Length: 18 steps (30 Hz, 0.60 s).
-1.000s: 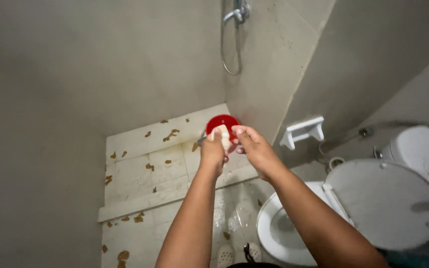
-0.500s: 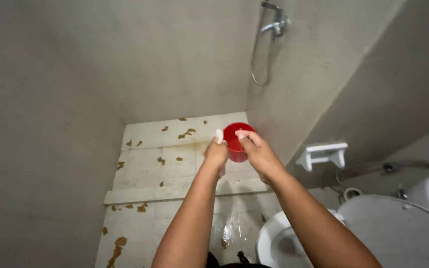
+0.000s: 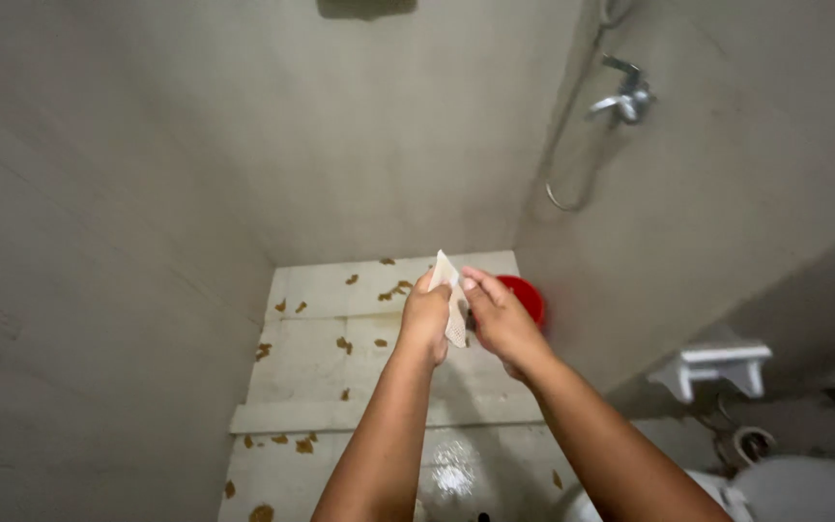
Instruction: The person washes their hands at a sink, then uses a yellow scrub brush to clean the tiled walls of a shower area. They repeatedly dip the brush into a red bucket filled with soapy water and scrub the wall surfaces, including the area around a soap dish.
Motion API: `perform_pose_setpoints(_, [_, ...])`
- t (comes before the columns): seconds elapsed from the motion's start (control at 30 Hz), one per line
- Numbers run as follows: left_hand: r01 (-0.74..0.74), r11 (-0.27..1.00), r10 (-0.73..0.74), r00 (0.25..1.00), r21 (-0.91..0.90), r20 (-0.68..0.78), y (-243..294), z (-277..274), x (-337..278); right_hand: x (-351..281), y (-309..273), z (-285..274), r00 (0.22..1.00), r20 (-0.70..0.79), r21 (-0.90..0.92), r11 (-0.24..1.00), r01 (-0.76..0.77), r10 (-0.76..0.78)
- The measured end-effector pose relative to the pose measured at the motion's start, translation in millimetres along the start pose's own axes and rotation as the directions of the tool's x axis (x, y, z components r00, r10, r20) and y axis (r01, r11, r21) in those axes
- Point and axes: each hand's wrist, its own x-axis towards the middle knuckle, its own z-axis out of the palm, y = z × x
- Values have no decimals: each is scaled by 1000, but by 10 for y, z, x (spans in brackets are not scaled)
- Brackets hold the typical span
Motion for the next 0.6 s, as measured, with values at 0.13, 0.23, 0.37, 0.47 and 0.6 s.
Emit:
perform_pose_setpoints(0.13, [-21,996,28,996,86,-90,346,-490,256,277,-168,590,995,55,-44,996,-79,81])
perform_pose_setpoints(0.23, [-48,998,57,977,48,-205,587,-864,442,579,-120,1021,988,134,17,997,76,-77])
perform_pose_setpoints(0.37, [-81,947,178,938,311,-297,865,-1278,577,668,-402,1510,986,165,-98,995,31,-15])
perform_pose_setpoints(0.47, [-94,920,226,920,380,-319,1138,-1467,587,800,-484,1805,977,212,-86,995,43,-24])
perform_pose_setpoints(0.6, [-63,923,197,924,379,-327,1233,-1793,734,936,-394,2075,966,257,-51,998,36,-22])
